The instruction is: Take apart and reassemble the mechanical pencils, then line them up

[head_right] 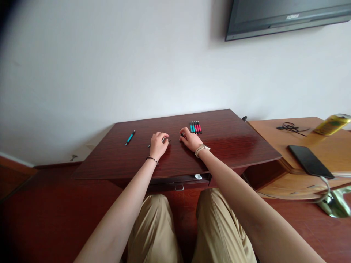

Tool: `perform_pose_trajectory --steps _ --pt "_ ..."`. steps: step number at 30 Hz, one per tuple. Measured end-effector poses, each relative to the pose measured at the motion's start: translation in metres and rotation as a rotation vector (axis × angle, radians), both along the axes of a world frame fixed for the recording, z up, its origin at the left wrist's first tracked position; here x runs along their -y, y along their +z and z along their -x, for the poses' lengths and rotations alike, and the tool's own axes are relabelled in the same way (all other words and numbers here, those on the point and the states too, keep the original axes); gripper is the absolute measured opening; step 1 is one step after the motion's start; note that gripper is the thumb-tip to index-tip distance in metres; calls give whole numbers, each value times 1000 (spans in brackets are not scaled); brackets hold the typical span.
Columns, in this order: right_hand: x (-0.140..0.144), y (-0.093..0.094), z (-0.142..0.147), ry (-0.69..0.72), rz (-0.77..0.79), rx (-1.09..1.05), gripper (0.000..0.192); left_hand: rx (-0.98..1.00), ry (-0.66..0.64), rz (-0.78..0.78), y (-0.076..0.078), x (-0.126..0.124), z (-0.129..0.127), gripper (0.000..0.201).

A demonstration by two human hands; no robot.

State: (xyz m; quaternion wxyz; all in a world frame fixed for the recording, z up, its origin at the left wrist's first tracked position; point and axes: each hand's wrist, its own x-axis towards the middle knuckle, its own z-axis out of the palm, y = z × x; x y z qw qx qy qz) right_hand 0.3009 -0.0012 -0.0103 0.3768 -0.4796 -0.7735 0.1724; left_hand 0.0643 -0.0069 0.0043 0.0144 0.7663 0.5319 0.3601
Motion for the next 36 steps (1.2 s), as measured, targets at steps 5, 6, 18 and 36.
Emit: perform_pose_trajectory --steps 5,6,18,36 --pt "0 -1 1 -24 3 -17 26 -26 -42 12 3 4 -1 38" --pt "0 -1 1 -28 1 -17 27 -26 -66 1 4 5 -1 37" --pt "3 4 1 36 -36 71 19 53 -285 17 1 3 -3 14" --pt "6 5 2 46 -97 149 21 102 -190 51 2 3 -2 14"
